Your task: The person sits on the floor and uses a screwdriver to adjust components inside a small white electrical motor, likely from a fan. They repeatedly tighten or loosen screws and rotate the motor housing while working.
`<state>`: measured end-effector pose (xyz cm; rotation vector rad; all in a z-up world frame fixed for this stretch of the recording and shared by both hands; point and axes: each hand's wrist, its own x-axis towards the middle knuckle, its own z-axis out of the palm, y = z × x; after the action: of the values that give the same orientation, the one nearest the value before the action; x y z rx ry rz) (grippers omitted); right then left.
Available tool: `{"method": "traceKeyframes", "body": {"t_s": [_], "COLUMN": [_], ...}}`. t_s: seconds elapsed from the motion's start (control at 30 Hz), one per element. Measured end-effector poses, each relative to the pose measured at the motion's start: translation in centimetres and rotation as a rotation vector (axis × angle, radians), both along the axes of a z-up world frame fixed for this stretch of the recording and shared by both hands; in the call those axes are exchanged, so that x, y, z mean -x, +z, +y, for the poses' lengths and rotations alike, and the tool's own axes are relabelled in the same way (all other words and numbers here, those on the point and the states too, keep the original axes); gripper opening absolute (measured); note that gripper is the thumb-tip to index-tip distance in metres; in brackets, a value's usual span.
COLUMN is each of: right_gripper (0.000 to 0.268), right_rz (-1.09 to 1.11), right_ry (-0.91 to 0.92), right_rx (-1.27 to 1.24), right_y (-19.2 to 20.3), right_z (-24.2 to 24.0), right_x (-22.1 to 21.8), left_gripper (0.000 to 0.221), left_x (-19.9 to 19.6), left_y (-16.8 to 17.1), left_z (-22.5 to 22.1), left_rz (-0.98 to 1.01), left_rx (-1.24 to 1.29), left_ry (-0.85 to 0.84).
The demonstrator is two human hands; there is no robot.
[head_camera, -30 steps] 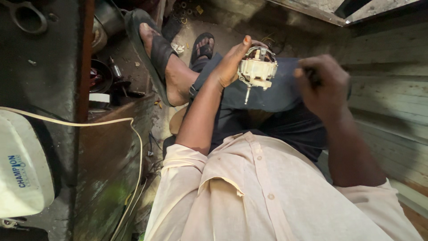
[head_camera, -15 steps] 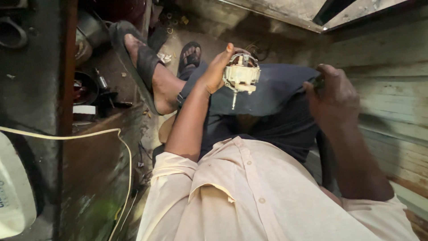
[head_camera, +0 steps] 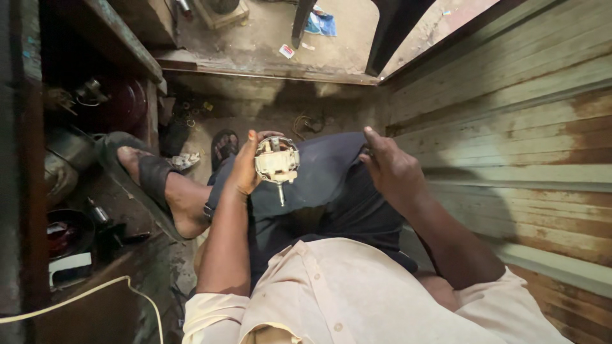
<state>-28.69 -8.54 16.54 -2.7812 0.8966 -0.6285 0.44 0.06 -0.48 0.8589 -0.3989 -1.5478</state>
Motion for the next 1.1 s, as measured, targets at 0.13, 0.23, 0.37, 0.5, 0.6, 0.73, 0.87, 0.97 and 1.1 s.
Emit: {"method": "traceKeyframes", "body": {"t_s": [0.13, 0.23, 0.37, 0.5, 0.6, 0.73, 0.87, 0.97, 1.1], "right_gripper": [0.064, 0.061, 0.062, 0.062, 0.061, 0.062, 0.061, 0.061, 0.061], "right_rz": [0.058, 0.043, 0.002, -0.075, -0.149, -0.165, -0.182, -0.180, -0.153], "right_ry": [-0.016, -0.001, 0.049, 0.078, 0.101, 0.204, 0.281, 0.295, 0.303], "right_rx": [-0.090, -0.121, -0.115, -0.136, -0.170, -0.125, -0.115, -0.110, -0.090], "right_y": [0.6, 0.9, 1.4, 2.1, 2.4, 2.8, 3.1, 3.4, 3.5], "right_z": [0.2, 0.2, 0.2, 0.9, 1.5, 1.8, 1.9, 2.1, 2.3], "right_x": [0.2, 0.6, 0.6, -0.1, -1.4, -2.8, -3.9, -4.4, -4.6], "left_gripper": [0.073, 0.073, 0.073, 0.073, 0.071, 0.070, 0.070, 0.069, 0.069], "left_x": [0.1, 0.2, 0.2, 0.1, 0.2, 0.2, 0.2, 0.2, 0.2], "left_y": [0.1, 0.0, 0.0, 0.0, 0.0, 0.0, -0.3, -0.5, -0.5], "left_z": [0.1, -0.1, 0.0, -0.1, -0.1, -0.1, -0.1, -0.2, -0.2], "left_rz": [-0.001, -0.020, -0.025, -0.044, -0.003, -0.001, -0.009, 0.027, 0.053], "left_rx": [0.021, 0.024, 0.003, 0.002, 0.006, -0.013, -0.008, 0.010, 0.029], "left_ry": [0.021, 0.022, 0.016, 0.023, 0.026, 0.032, 0.036, 0.027, 0.013]}}
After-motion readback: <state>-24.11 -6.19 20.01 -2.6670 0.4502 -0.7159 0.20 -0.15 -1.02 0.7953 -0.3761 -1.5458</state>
